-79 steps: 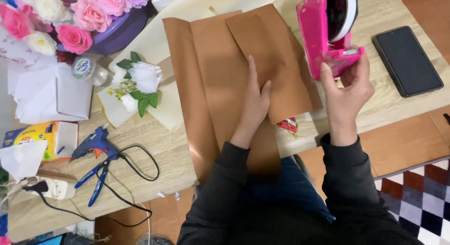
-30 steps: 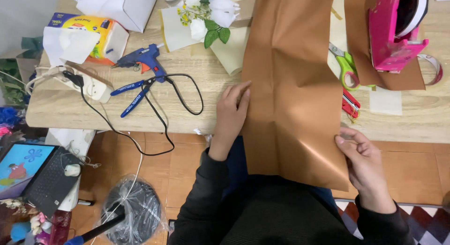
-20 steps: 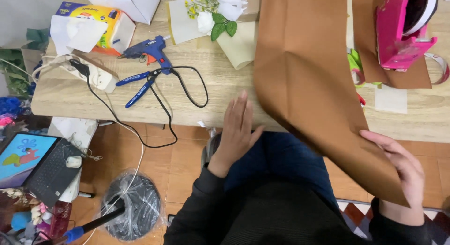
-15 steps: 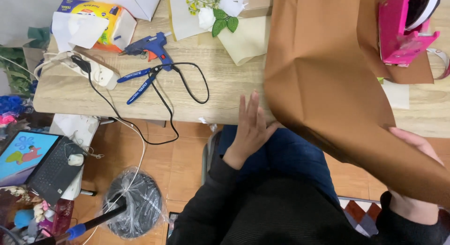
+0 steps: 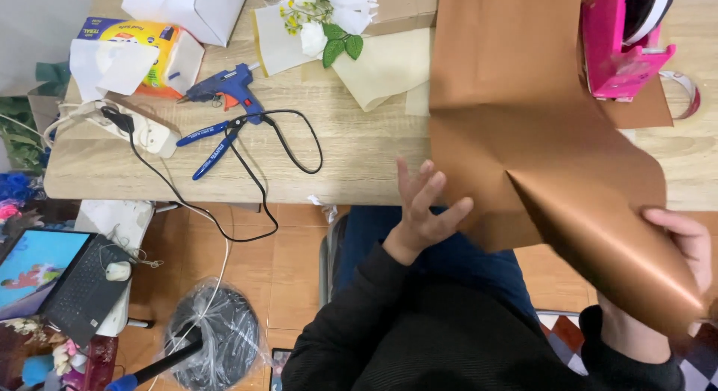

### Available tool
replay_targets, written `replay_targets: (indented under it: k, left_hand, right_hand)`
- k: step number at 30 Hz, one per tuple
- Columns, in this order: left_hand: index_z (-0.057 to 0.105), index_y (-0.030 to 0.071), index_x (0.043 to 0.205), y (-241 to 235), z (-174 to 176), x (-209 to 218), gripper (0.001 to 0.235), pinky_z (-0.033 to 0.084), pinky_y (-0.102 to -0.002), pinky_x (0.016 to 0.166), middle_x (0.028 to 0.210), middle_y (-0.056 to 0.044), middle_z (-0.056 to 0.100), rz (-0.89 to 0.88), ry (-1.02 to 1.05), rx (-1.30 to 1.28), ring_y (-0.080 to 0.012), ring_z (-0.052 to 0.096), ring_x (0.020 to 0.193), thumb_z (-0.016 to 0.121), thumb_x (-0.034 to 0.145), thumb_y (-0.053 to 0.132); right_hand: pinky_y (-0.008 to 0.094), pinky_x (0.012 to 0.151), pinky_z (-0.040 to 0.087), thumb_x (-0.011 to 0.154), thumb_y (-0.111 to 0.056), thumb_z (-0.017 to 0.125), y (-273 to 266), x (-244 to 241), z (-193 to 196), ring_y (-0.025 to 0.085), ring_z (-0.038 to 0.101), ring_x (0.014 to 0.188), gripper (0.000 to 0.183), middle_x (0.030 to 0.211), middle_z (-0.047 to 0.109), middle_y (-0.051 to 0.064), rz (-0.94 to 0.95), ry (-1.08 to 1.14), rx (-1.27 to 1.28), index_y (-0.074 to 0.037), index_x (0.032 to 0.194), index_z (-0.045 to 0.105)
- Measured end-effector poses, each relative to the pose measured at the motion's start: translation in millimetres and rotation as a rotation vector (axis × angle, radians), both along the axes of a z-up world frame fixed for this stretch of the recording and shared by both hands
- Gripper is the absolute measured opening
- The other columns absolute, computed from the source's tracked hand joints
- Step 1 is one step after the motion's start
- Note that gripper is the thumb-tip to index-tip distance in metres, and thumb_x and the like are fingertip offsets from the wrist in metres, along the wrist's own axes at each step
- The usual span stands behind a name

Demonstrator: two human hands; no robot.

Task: The person folds a large sheet of brown paper on a wooden table. They use green-handled scissors to trim the edges of the folded paper. Later, they use a red utility knife to cut along the fold line, separating the sheet into two pieces.

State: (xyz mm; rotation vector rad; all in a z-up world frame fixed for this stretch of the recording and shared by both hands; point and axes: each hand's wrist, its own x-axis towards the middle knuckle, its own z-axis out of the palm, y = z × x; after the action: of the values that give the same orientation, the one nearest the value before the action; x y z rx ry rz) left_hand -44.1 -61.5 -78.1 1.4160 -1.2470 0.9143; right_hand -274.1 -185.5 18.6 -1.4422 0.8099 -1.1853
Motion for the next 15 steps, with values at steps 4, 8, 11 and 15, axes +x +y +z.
replay_targets:
  k: [4, 8, 11, 15]
  left_hand:
    - [0.07, 0.024, 0.13, 38, 80, 23, 0.03, 0.039, -0.054, 0.12, 0.138, -0.009, 0.062, -0.09, -0.171, 0.183, -0.0286, 0.059, 0.133, 0.075, 0.105, 0.01]
    - [0.069, 0.016, 0.129, 58, 105, 31, 0.023, 0.039, -0.049, 0.119, 0.138, -0.003, 0.067, -0.306, -0.122, 0.367, -0.0265, 0.065, 0.132, 0.067, 0.108, 0.006]
    - [0.067, 0.013, 0.132, 67, 103, 34, 0.024, 0.04, -0.049, 0.121, 0.141, -0.004, 0.064, -0.418, -0.028, 0.449, -0.0273, 0.062, 0.136, 0.056, 0.111, 0.008]
    - [0.063, 0.01, 0.133, 73, 98, 35, 0.028, 0.049, -0.044, 0.116, 0.139, -0.008, 0.067, -0.587, 0.154, 0.485, -0.0253, 0.069, 0.13, 0.041, 0.114, 0.012]
  right_hand:
    - [0.037, 0.121, 0.048, 0.102, -0.006, 0.074, -22, -18, 8, 0.028, 0.059, 0.131, 0.02, 0.145, 0.051, 0.02, 0.151, 0.196, -0.36, -0.003, 0.114, 0.059]
    - [0.048, 0.136, 0.039, 0.09, -0.009, 0.072, -35, -19, 18, 0.031, 0.046, 0.149, 0.018, 0.162, 0.037, 0.021, 0.351, 0.43, -0.561, -0.003, 0.106, 0.067]
    - [0.059, 0.141, 0.027, 0.087, -0.005, 0.067, -43, -17, 18, 0.038, 0.038, 0.162, 0.025, 0.16, 0.046, 0.022, 0.556, 0.455, -0.577, -0.004, 0.111, 0.065]
    - [0.062, 0.14, -0.001, 0.088, -0.004, 0.061, -46, -2, 8, 0.039, 0.021, 0.166, 0.074, 0.16, 0.042, 0.023, 0.773, 0.402, -0.573, -0.008, 0.157, 0.035]
